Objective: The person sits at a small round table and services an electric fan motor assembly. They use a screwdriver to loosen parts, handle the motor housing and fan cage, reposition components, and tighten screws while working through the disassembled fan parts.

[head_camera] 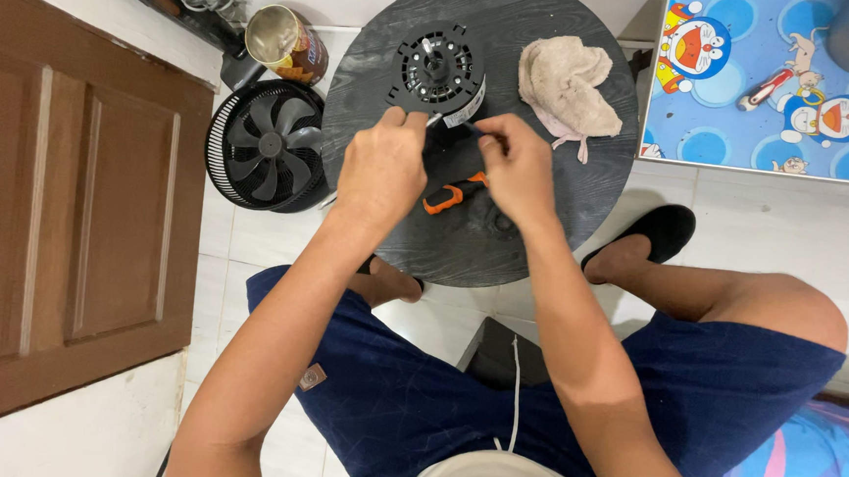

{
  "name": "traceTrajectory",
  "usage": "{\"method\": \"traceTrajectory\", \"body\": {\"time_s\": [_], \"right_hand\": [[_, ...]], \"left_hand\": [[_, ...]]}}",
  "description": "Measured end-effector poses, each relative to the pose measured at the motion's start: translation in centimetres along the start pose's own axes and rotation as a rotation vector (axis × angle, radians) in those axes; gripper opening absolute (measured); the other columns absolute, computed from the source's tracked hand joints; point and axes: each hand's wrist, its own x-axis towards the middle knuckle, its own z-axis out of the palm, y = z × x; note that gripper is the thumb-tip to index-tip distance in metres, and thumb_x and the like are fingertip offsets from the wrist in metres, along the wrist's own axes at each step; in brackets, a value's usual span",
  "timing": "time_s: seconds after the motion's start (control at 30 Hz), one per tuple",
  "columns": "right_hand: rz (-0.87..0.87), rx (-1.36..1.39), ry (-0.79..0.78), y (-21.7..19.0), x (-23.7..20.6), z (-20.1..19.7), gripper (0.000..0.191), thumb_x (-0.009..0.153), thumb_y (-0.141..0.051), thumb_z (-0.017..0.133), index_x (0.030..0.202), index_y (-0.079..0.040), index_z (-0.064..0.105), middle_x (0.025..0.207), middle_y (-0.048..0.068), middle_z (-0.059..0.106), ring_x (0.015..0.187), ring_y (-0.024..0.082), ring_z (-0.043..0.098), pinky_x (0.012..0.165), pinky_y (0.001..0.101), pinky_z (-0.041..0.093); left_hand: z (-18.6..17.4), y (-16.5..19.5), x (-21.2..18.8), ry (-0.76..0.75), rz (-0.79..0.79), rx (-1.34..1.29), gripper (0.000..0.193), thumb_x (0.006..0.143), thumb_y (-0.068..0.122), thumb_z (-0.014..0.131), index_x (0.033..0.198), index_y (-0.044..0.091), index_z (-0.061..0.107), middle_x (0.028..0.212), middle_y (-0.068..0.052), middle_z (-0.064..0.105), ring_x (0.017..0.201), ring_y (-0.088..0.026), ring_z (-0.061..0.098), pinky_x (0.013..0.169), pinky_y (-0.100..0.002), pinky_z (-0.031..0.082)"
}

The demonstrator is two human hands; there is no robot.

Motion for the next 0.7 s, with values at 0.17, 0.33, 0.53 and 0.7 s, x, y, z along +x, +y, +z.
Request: {"method": "traceTrajectory", "body": {"time_s": [0.17,0.33,0.53,0.7], "right_hand": [[0.104,0.384,-0.035,3.8,2.1,0.0,0.014,0.098,0.001,0.063,0.109,-0.002,0.071,0.099,0.0,0.072,0.087,0.004,0.064,0.079,0.0218,0.051],[0.115,0.566,-0.057,5.7,3.2,1.2,0.015,0.1,0.001,0.062,0.111,-0.002,0.07,0.1,-0.002,0.069,0.089,0.004,0.06,0.082,0.0209,0.048],[0.083,0.598,-0.098,5.8,3.3,2.2,0.014,0.1,0.0,0.061,0.111,-0.004,0.07,0.099,-0.003,0.069,0.088,0.004,0.059,0.082,0.0215,0.049],[0.097,0.595,-0.087,5.0,3.4,2.4,0.011,0.101,-0.001,0.062,0.108,-0.004,0.07,0.098,-0.003,0.069,0.089,0.004,0.06,0.081,0.0219,0.049]], "left_hand": [[1.0,1.1,1.7,0.017,0.054,0.083,0.02,0.079,0.0,0.068,0.098,0.004,0.068,0.093,-0.015,0.068,0.074,-0.038,0.072,0.064,-0.047,0.059],[0.9,1.4,3.6,0.011,0.116,0.176,0.014,0.076,0.002,0.07,0.089,0.004,0.069,0.09,-0.015,0.068,0.073,-0.034,0.073,0.061,-0.043,0.059],[-0.1,1.9,4.4,-0.063,0.132,0.23,0.007,0.076,0.003,0.071,0.082,0.004,0.073,0.091,-0.014,0.069,0.075,-0.033,0.075,0.064,-0.043,0.06],[-0.8,2.3,5.8,-0.181,0.149,0.289,0.008,0.076,0.004,0.073,0.082,0.004,0.077,0.091,-0.016,0.07,0.08,-0.034,0.075,0.065,-0.042,0.061]]}}
